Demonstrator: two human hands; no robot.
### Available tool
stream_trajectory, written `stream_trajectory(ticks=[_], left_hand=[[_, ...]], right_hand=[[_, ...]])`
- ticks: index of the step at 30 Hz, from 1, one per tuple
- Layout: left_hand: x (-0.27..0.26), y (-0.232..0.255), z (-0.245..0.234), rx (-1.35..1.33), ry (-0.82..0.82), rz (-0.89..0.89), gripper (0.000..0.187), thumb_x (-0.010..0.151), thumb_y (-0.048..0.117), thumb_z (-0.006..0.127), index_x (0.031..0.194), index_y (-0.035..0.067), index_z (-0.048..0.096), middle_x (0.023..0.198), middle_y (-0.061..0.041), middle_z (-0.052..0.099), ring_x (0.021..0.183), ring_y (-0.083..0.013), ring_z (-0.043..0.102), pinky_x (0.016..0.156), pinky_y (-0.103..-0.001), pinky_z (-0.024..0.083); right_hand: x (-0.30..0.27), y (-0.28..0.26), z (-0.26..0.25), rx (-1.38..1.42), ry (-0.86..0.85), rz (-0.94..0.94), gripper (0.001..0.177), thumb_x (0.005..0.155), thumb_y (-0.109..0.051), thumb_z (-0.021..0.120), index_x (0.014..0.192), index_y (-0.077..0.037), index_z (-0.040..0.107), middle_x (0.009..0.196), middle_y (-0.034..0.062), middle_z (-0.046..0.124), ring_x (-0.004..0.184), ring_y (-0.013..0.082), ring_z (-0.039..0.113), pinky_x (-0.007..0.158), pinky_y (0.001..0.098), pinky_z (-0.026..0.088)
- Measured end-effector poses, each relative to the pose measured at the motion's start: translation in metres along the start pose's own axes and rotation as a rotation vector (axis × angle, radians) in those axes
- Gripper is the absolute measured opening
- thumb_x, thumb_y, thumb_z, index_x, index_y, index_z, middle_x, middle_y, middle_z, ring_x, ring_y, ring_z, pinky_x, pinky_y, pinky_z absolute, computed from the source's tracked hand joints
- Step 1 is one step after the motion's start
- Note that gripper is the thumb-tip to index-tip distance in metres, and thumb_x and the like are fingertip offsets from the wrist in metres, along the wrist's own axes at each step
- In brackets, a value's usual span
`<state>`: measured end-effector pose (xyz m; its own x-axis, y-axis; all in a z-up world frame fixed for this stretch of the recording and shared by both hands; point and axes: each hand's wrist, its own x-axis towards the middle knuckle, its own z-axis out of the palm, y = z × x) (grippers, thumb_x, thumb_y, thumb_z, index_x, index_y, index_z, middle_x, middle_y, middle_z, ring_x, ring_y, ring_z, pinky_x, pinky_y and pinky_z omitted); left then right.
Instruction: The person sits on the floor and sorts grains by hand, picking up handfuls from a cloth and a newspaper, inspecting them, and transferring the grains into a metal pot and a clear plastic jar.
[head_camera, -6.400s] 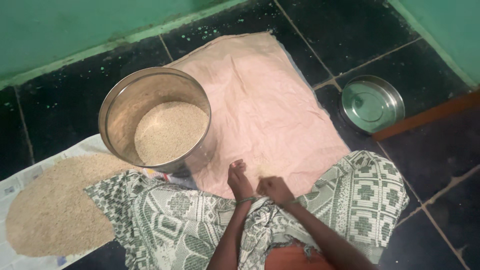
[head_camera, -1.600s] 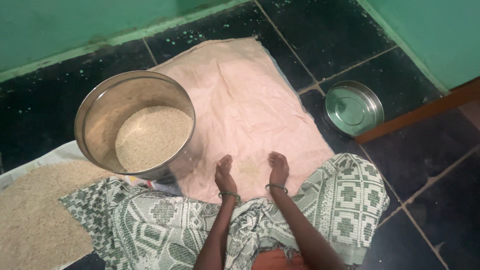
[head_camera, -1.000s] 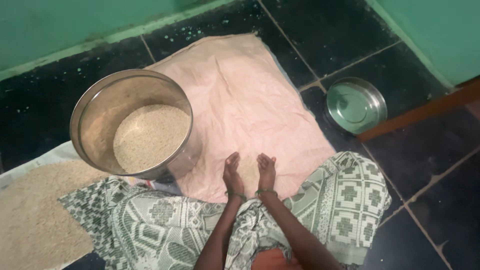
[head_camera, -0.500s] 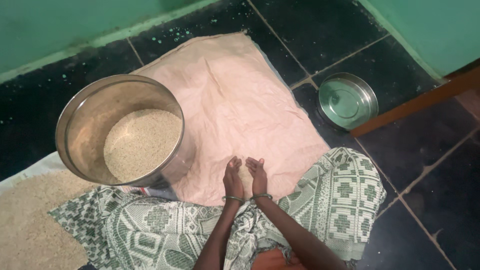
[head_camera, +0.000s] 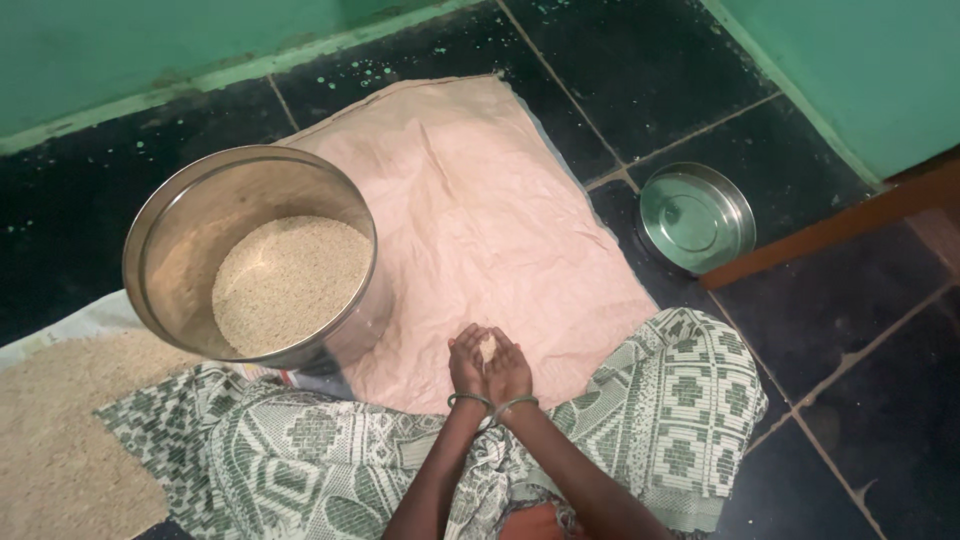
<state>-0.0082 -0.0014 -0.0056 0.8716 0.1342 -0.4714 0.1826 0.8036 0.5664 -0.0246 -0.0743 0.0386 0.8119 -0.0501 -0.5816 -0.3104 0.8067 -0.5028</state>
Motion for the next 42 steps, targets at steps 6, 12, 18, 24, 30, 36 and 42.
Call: stream_trajectory(ticks=[6, 12, 18, 24, 30, 36, 42], left_hand=[[0.006, 0.0, 0.006, -0.146, 0.097, -0.105, 0.03, 0.105, 0.032, 0.048, 0.107, 0.005, 0.062, 0.091, -0.006, 0.065, 0.085, -0.0185, 0.062, 0.081, -0.034, 0.052], [0.003, 0.018, 0.033, -0.25, 0.005, -0.012, 0.034, 0.107, 0.039, 0.054, 0.099, 0.006, 0.06, 0.085, -0.005, 0.059, 0.079, -0.0171, 0.057, 0.077, -0.034, 0.05], [-0.042, 0.131, 0.119, -0.223, -0.161, 0.241, 0.039, 0.107, 0.042, 0.05, 0.104, 0.004, 0.061, 0.09, -0.004, 0.06, 0.082, -0.0155, 0.054, 0.08, -0.033, 0.047], [-0.081, 0.283, 0.175, -0.179, -0.302, 0.515, 0.049, 0.111, 0.046, 0.043, 0.108, 0.0, 0.061, 0.092, -0.006, 0.059, 0.09, -0.0166, 0.058, 0.088, -0.033, 0.049], [-0.067, 0.368, 0.147, 0.015, -0.073, 0.79, 0.046, 0.112, 0.044, 0.04, 0.11, 0.002, 0.059, 0.096, -0.007, 0.061, 0.092, -0.0165, 0.058, 0.09, -0.033, 0.049], [-0.046, 0.378, 0.113, 0.279, 0.223, 0.907, 0.037, 0.11, 0.035, 0.043, 0.117, 0.0, 0.056, 0.111, -0.011, 0.06, 0.106, -0.0217, 0.058, 0.099, -0.037, 0.047], [-0.061, 0.382, 0.121, 0.362, 0.243, 0.73, 0.056, 0.106, 0.038, 0.037, 0.15, 0.005, 0.041, 0.149, -0.015, 0.05, 0.135, -0.0286, 0.053, 0.111, -0.039, 0.04]], right_hand=[[0.02, -0.002, -0.012, 0.236, 0.072, 0.067, 0.031, 0.107, -0.031, 0.042, 0.115, -0.009, 0.061, 0.122, 0.0083, 0.061, 0.115, 0.0252, 0.056, 0.108, 0.0427, 0.042], [0.01, -0.029, 0.023, 0.333, -0.111, 0.029, 0.02, 0.105, -0.024, 0.049, 0.096, -0.01, 0.059, 0.095, 0.0065, 0.061, 0.091, 0.0231, 0.055, 0.089, 0.0391, 0.045], [-0.056, -0.074, 0.153, 0.339, -0.36, -0.059, 0.016, 0.106, -0.019, 0.051, 0.098, -0.008, 0.059, 0.096, 0.0072, 0.061, 0.094, 0.0234, 0.055, 0.093, 0.0389, 0.047], [-0.107, -0.077, 0.296, 0.293, -0.688, -0.024, 0.017, 0.106, -0.025, 0.052, 0.1, -0.01, 0.059, 0.098, 0.0043, 0.062, 0.104, 0.0244, 0.058, 0.101, 0.049, 0.047], [-0.074, -0.004, 0.368, 0.155, -0.804, 0.014, 0.02, 0.113, -0.024, 0.05, 0.11, -0.008, 0.061, 0.107, 0.0074, 0.064, 0.107, 0.0229, 0.059, 0.106, 0.0419, 0.046], [-0.081, 0.025, 0.386, -0.671, -0.818, -0.307, 0.036, 0.111, -0.029, 0.049, 0.134, -0.003, 0.06, 0.122, 0.0121, 0.067, 0.116, 0.0198, 0.062, 0.105, 0.0339, 0.048], [-0.113, 0.01, 0.405, -0.874, -0.91, -0.144, 0.053, 0.109, -0.038, 0.04, 0.155, -0.013, 0.043, 0.148, 0.0148, 0.05, 0.13, 0.0281, 0.052, 0.109, 0.0383, 0.04]])
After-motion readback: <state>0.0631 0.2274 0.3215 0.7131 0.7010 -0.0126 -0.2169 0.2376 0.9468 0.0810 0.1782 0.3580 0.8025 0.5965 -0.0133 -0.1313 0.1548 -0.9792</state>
